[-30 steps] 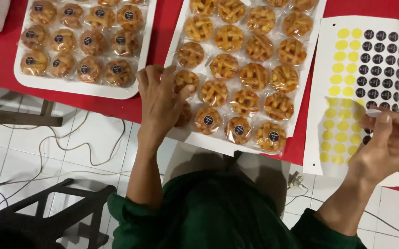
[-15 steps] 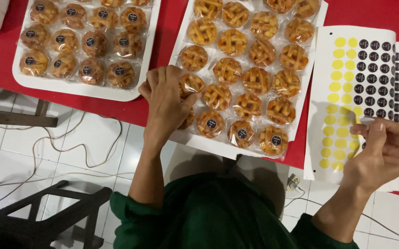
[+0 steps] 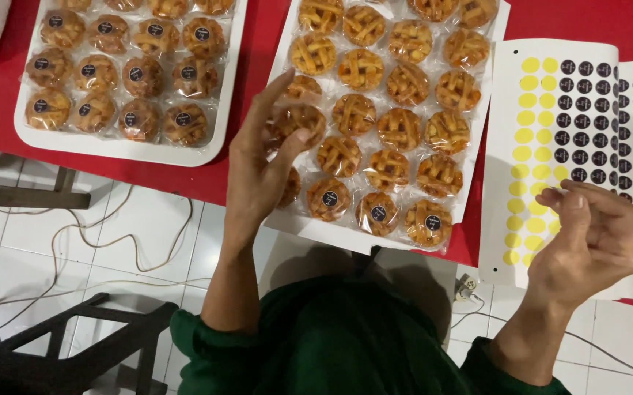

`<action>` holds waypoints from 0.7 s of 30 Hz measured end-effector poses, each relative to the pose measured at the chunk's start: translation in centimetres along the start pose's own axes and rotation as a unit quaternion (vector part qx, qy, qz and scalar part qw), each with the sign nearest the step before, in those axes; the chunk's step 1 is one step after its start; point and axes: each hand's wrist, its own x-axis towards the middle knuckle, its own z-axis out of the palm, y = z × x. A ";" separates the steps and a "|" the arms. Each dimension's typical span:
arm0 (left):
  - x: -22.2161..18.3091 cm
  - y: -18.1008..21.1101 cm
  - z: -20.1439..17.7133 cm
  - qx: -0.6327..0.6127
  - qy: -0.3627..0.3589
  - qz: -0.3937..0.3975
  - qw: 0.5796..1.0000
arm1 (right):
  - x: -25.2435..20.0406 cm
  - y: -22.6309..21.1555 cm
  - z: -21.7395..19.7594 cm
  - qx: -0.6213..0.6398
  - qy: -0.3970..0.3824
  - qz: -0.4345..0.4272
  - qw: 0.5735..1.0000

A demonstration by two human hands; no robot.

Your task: Peeling stickers from a sheet and applying them to the plastic wrap of individually packaged baked goods on a tray.

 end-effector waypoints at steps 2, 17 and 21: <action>-0.3 -0.2 1.6 -0.072 -0.021 0.011 0.997 | -0.1 -0.4 0.5 0.009 -0.002 -0.015 1.000; -2.3 4.2 9.8 -0.122 -0.176 -0.026 0.977 | -2.3 -3.5 5.2 -0.044 -0.013 -0.240 0.970; -2.7 4.7 10.5 -0.156 -0.191 -0.081 0.966 | -2.4 -3.2 5.8 -0.032 -0.045 -0.283 0.958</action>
